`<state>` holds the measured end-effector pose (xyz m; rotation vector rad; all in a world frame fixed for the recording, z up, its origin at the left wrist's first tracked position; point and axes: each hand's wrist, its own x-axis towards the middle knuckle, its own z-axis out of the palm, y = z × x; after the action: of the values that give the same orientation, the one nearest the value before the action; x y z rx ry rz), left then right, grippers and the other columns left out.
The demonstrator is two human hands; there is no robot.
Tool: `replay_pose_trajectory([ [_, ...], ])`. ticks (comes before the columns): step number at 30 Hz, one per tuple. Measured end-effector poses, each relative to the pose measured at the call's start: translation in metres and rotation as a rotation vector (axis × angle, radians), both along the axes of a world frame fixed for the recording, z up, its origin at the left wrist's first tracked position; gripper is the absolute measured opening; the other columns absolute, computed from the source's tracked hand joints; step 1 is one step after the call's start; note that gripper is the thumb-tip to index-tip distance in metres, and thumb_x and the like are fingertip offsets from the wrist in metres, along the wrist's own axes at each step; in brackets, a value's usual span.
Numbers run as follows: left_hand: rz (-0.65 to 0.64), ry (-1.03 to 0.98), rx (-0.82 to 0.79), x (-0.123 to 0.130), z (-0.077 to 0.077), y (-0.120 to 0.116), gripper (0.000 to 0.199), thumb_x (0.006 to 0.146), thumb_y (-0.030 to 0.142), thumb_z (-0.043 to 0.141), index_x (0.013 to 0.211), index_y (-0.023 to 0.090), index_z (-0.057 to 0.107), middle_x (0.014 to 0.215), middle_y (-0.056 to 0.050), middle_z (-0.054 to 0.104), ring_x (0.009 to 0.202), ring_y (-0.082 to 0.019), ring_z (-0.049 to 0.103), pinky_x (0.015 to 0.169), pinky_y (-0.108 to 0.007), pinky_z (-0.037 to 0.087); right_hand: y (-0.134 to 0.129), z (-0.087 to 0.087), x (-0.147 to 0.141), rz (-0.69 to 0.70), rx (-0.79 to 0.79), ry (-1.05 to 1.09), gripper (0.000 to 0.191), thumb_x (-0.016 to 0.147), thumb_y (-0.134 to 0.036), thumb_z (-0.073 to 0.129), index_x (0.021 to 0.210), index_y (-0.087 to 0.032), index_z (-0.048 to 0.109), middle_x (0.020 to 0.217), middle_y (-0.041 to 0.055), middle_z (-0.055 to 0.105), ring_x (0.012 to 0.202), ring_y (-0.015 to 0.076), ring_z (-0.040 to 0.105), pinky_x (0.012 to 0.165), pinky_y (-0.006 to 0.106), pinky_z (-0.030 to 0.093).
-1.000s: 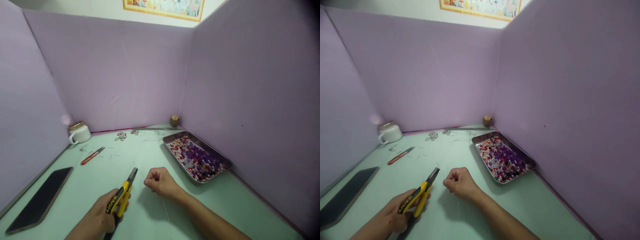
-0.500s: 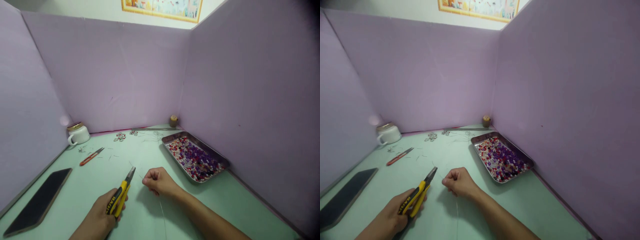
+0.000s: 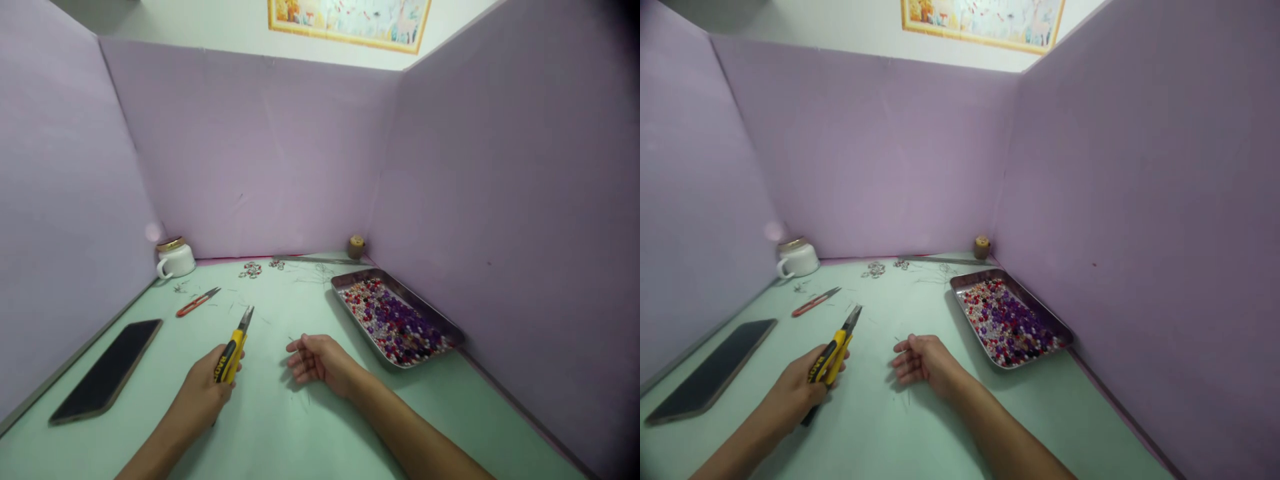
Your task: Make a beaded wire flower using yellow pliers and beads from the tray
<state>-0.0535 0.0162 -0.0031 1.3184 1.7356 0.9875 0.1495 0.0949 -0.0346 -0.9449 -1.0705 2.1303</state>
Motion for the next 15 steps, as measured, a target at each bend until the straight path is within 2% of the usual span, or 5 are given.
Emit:
replay_pose_trajectory([
  [8, -0.053, 0.081, 0.058, 0.009, -0.01, -0.002, 0.034, 0.05, 0.008, 0.045, 0.082, 0.017, 0.053, 0.07, -0.001, 0.056, 0.069, -0.019, 0.055, 0.057, -0.026, 0.042, -0.01, -0.004, -0.001, -0.112, 0.075, 0.035, 0.021, 0.083, -0.021, 0.04, 0.082, -0.009, 0.057, 0.062, 0.0038, 0.059, 0.045, 0.0089, 0.053, 0.049, 0.023, 0.046],
  [15, -0.073, 0.143, 0.039, 0.015, -0.017, -0.001, 0.027, 0.053, 0.009, 0.044, 0.079, 0.018, 0.051, 0.073, -0.001, 0.056, 0.072, -0.019, 0.053, 0.06, -0.026, 0.038, -0.011, -0.008, -0.002, -0.127, 0.137, 0.003, 0.016, 0.075, -0.024, 0.054, 0.08, -0.009, 0.058, 0.059, 0.0009, 0.057, 0.041, 0.0063, 0.049, 0.045, 0.022, 0.045],
])
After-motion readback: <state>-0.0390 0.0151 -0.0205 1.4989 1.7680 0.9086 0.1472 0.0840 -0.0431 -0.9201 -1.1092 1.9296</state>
